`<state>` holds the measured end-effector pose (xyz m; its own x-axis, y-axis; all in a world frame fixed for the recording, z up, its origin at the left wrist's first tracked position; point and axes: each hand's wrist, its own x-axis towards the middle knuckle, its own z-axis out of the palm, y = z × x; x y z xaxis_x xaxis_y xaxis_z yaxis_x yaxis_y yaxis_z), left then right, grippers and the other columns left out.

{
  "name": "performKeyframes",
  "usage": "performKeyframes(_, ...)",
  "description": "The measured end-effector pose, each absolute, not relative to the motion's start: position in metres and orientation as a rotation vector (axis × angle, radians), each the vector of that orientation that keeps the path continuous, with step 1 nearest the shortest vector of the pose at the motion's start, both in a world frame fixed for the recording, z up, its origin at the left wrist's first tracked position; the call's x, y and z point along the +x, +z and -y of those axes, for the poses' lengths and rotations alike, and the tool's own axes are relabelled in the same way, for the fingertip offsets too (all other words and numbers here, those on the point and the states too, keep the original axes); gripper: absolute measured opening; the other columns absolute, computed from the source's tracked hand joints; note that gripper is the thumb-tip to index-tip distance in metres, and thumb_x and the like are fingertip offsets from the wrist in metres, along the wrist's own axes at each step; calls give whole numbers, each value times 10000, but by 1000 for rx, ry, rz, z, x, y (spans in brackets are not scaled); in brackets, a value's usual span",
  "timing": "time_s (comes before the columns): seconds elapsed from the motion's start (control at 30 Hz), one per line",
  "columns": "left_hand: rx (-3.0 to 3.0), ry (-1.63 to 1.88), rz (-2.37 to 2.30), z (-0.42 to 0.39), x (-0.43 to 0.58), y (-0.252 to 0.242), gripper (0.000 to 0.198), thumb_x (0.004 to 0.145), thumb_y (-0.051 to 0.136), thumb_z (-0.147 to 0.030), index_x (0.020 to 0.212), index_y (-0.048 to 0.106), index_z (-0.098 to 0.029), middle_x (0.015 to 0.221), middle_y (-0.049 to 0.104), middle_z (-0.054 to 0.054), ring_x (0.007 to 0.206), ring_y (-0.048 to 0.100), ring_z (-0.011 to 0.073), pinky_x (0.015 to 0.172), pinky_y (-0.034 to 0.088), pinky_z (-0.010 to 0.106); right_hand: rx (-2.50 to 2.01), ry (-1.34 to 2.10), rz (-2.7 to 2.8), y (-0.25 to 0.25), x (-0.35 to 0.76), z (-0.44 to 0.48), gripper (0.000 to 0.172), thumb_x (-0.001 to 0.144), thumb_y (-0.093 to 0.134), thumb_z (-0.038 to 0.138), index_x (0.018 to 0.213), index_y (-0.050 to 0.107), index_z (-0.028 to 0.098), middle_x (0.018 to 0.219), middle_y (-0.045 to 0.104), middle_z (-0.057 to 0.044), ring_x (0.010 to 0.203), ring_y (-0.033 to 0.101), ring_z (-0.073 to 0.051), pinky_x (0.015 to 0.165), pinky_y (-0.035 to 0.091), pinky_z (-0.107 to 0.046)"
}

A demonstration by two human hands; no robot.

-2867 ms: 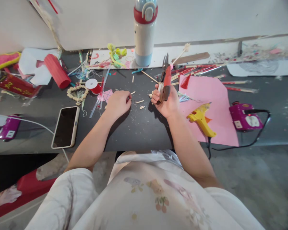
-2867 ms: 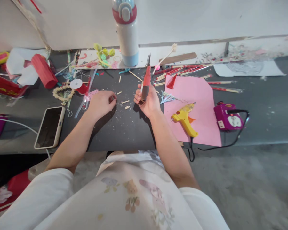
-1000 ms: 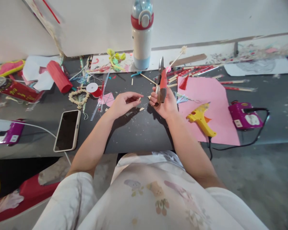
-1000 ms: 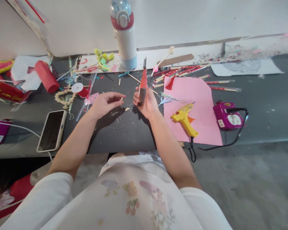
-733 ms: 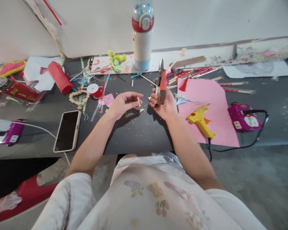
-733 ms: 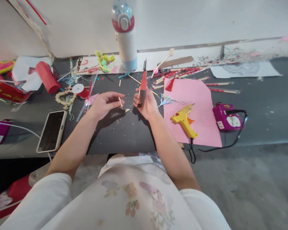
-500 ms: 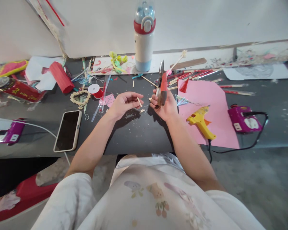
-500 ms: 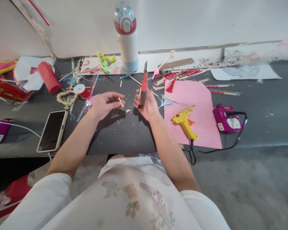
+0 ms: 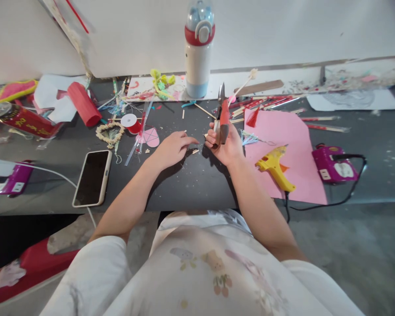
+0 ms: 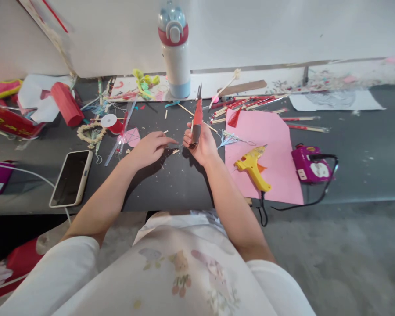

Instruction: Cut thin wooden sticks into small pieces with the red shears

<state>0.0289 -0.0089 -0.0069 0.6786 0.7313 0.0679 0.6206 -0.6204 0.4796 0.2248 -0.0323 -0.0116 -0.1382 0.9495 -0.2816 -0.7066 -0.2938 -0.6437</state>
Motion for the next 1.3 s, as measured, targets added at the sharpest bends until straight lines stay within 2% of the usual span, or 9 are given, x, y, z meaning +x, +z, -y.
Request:
performKeyframes(0.13,2579,163,-1024,13,32,-9,447,910,385,-149,1215,704,-222,986,606,97,996,579,234,929,474,389,-767,1730,400,-11,224,33,303,976,446,460,821,527,212,579,401,58,473,364,-87,470,345,-238)
performKeyframes(0.27,2522,193,-1021,13,33,-13,427,886,418,-145,1161,734,-226,949,612,98,1002,586,249,927,470,398,-749,1732,404,-11,224,33,292,972,460,454,820,523,213,575,401,58,471,366,-88,469,341,-235)
performKeyframes(0.4,2202,515,-1011,8,32,-12,373,833,543,-142,1129,742,-251,856,672,47,875,628,206,910,476,377,-739,1737,410,-11,225,33,286,977,447,443,818,518,217,571,404,54,470,369,-91,464,338,-227)
performKeyframes(0.47,1916,734,-1059,5,30,-11,321,828,624,-200,1125,737,-237,814,699,29,765,630,167,837,500,346,-755,1738,416,-11,224,33,287,976,440,443,815,518,218,570,399,54,467,366,-93,462,336,-227)
performKeyframes(0.57,1528,981,-1078,0,27,-7,269,779,734,-304,1023,755,-193,791,728,40,659,611,122,718,525,300,-786,1735,435,-10,223,34,286,971,441,441,816,526,216,569,387,57,464,357,-93,462,329,-228)
performKeyframes(0.73,1133,1194,-981,-7,18,0,308,648,857,-357,861,742,-165,844,754,51,716,675,105,742,572,263,-824,1738,508,-8,216,37,247,952,459,392,811,540,207,554,365,59,451,327,-91,454,298,-224)
performKeyframes(0.83,1055,1316,-939,-11,10,6,279,658,863,-330,856,733,-182,816,741,18,762,698,94,772,574,232,-830,1787,601,-5,211,43,230,900,550,413,797,538,207,559,388,54,452,343,-95,463,308,-237)
performKeyframes(1.0,963,1556,-944,-14,-1,16,328,611,895,-350,849,728,-199,778,738,-11,721,706,84,713,577,203,-760,1899,731,-1,202,53,177,844,590,375,800,553,207,553,380,52,456,347,-101,485,305,-247)
performKeyframes(1.3,1056,1760,-1027,-12,-8,22,383,611,877,-446,858,737,-189,755,740,0,700,702,104,673,579,235,-700,2026,929,-31,185,63,379,839,638,586,896,556,220,600,419,63,472,321,-96,489,254,-256)
